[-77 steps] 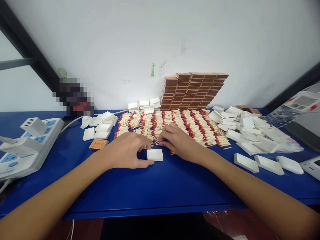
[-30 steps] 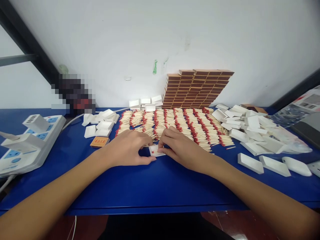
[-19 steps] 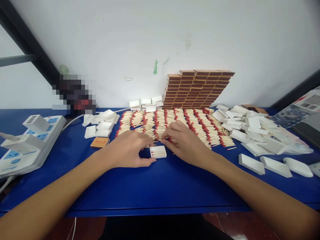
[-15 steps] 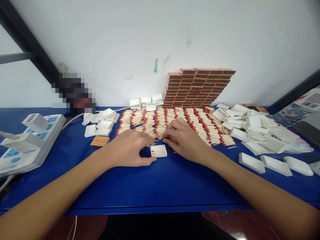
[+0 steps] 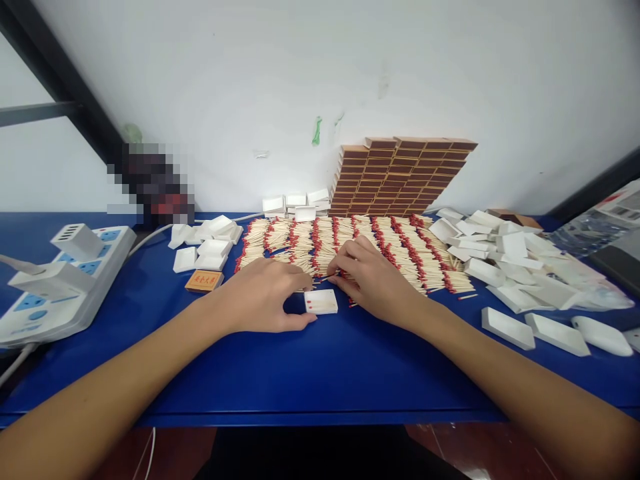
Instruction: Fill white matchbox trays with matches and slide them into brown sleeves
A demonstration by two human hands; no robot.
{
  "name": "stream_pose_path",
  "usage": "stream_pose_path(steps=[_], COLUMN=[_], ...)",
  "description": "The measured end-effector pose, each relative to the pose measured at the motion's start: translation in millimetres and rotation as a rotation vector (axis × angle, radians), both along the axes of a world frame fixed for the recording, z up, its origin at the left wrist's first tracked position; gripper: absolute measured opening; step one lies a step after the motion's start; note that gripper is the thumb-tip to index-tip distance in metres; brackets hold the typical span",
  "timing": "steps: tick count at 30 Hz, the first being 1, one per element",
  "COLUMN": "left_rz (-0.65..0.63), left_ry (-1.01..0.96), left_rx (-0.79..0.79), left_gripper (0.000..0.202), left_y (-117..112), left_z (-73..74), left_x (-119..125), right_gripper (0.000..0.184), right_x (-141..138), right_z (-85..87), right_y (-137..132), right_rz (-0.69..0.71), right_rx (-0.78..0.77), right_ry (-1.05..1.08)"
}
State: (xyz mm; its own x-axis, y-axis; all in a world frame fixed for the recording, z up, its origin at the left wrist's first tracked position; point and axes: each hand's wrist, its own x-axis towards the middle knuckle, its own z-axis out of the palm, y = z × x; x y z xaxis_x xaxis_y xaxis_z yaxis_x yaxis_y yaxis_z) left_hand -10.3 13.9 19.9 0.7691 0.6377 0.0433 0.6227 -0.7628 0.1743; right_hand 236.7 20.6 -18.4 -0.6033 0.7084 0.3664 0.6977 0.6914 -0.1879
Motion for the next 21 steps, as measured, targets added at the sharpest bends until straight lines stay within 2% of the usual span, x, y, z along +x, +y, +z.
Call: stream_pose_path(steps=[13, 21], left_rz=[-0.01, -0.003], left_ry=[0.005, -0.003], left_rx=[0.019, 0.042], left_gripper=[0.033, 0.031], left_y=[-0.7, 2.9], left_z=[-1.1, -3.3], left_x=[-0.5, -1.8], right_gripper=[0.019, 0.013], right_x=[-3.0, -7.3], right_z=[-4.9, 13.6], right_y=[6.1, -12.5], right_rz=[0.014, 0.017], right_rx=[0.007, -0.03], right_ry=[-0.041, 0.062])
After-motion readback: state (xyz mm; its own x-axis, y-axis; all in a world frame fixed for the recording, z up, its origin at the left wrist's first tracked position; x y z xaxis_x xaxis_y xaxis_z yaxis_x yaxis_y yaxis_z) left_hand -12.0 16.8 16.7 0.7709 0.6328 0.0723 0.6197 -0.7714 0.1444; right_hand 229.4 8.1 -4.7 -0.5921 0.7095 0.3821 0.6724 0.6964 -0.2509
